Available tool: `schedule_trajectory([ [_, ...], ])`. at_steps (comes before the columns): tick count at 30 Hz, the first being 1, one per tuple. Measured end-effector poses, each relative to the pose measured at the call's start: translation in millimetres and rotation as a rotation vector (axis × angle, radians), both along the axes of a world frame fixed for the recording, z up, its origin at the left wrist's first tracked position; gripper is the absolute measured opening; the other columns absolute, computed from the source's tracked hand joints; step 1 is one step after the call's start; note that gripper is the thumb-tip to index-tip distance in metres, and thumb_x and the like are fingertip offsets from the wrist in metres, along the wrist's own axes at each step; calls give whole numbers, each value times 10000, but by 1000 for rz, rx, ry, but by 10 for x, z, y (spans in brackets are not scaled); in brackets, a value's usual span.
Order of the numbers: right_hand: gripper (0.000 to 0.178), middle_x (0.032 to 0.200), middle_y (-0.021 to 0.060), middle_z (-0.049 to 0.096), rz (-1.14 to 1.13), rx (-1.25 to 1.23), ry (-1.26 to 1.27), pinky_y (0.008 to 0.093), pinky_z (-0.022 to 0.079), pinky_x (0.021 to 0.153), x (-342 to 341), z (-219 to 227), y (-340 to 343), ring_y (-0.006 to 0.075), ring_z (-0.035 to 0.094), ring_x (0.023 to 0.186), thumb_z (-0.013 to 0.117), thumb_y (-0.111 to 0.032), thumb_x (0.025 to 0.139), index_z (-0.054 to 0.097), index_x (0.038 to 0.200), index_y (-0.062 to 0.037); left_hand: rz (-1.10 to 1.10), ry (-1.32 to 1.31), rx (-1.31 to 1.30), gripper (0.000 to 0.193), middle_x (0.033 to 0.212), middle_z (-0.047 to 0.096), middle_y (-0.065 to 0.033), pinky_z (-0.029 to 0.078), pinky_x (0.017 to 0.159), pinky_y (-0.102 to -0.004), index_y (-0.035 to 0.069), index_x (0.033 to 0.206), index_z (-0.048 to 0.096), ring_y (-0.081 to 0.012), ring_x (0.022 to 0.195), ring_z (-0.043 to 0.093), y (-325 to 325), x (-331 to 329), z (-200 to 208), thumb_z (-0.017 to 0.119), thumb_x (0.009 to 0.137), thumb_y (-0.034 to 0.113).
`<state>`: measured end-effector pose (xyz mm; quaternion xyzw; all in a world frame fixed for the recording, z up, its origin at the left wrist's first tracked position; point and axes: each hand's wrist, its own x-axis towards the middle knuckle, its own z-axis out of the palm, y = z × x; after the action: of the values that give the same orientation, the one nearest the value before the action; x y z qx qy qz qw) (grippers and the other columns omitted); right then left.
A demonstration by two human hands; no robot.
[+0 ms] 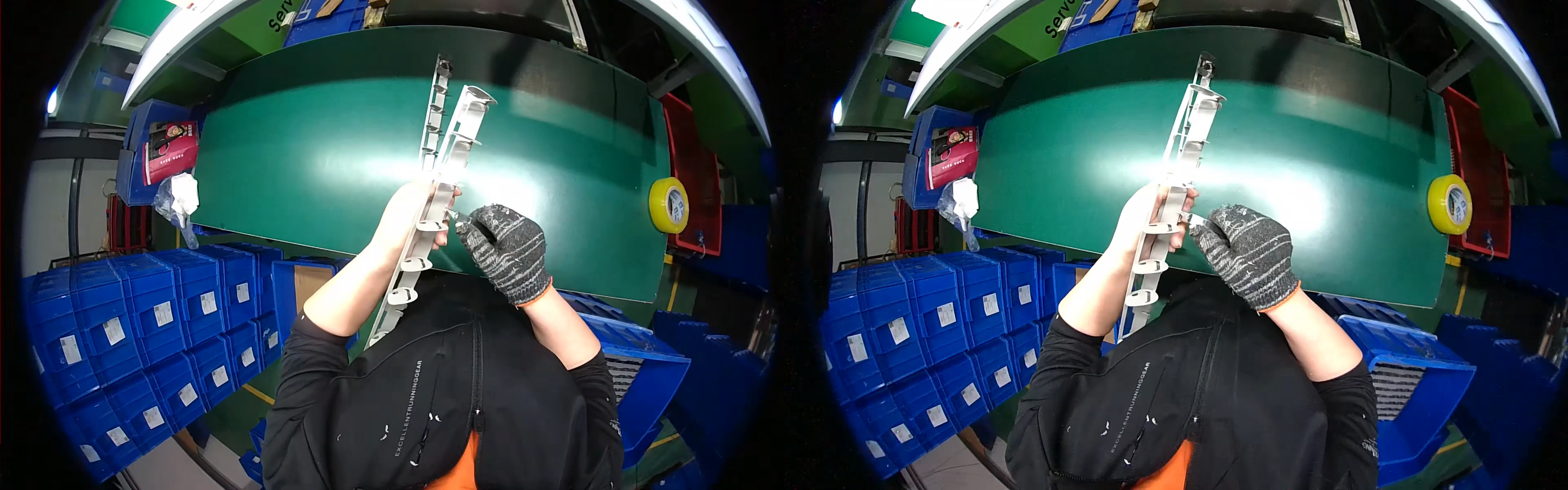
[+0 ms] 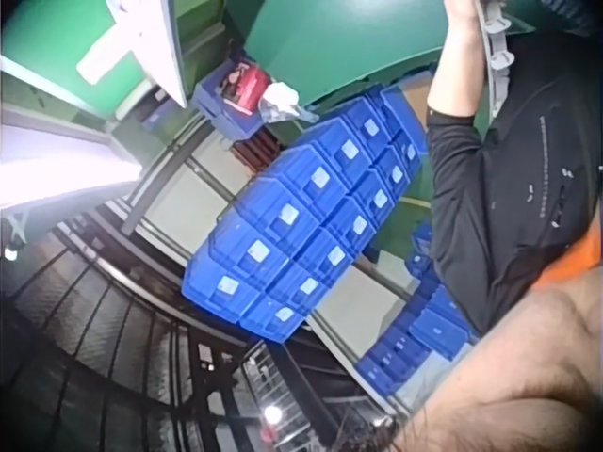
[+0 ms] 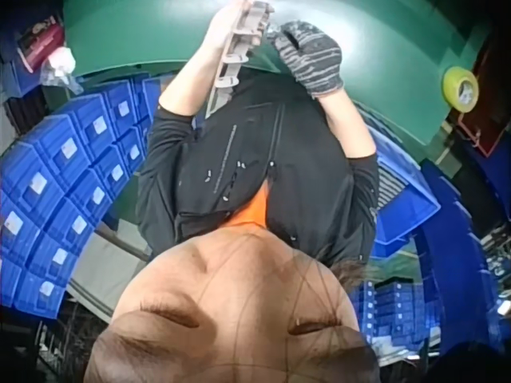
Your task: Assembling white plastic clips onto grey plastic frames at an industrial workbench.
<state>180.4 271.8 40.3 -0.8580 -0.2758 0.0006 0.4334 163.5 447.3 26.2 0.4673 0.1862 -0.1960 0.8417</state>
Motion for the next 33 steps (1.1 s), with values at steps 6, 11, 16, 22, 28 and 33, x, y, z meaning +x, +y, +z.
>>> schedule_trajectory([
  [6, 182, 695, 138, 576, 5, -18, 41, 388, 440, 568, 2, -41, -4, 312, 565, 642, 601, -224, 753, 600, 748, -42, 23, -65, 19, 441, 791, 499, -37, 420, 378, -214, -11, 1021, 500, -124, 450, 526, -35, -27, 1, 502, 839, 390],
  [11, 180, 665, 140, 562, -140, 56, 113, 362, 424, 550, 116, 46, -139, 304, 553, 605, 614, -212, 766, 606, 716, -39, -16, -46, -15, 475, 776, 494, -64, 422, 371, -223, -28, 1019, 482, -144, 455, 526, 13, -63, -23, 529, 822, 402],
  [16, 180, 673, 139, 569, -92, 73, 117, 370, 428, 557, 39, 12, -110, 306, 555, 612, 608, -215, 769, 610, 730, -39, -27, -30, -22, 475, 771, 495, -68, 422, 357, -228, -29, 1020, 474, -149, 453, 527, 11, -49, -28, 531, 820, 398],
  [22, 205, 681, 138, 573, -32, 11, 61, 380, 435, 559, -51, -9, 8, 305, 563, 621, 611, -246, 766, 609, 731, -43, -13, -30, -3, 475, 758, 499, -74, 436, 362, -227, -35, 1015, 467, -147, 451, 530, 15, -70, -27, 535, 816, 391],
  [28, 118, 653, 133, 562, -100, 95, 63, 324, 425, 538, -29, -4, -60, 269, 548, 572, 638, -120, 744, 601, 749, -8, -12, -51, 20, 433, 676, 510, -59, 423, 379, -227, -8, 985, 507, -133, 440, 525, 25, -101, -14, 490, 837, 398],
  [33, 126, 651, 128, 563, -44, 77, 104, 332, 423, 539, -57, -30, -54, 269, 549, 570, 619, -147, 765, 609, 752, -22, 0, -66, 16, 405, 586, 523, -40, 418, 405, -238, 25, 950, 551, -130, 422, 515, 58, -110, -32, 451, 854, 405],
])
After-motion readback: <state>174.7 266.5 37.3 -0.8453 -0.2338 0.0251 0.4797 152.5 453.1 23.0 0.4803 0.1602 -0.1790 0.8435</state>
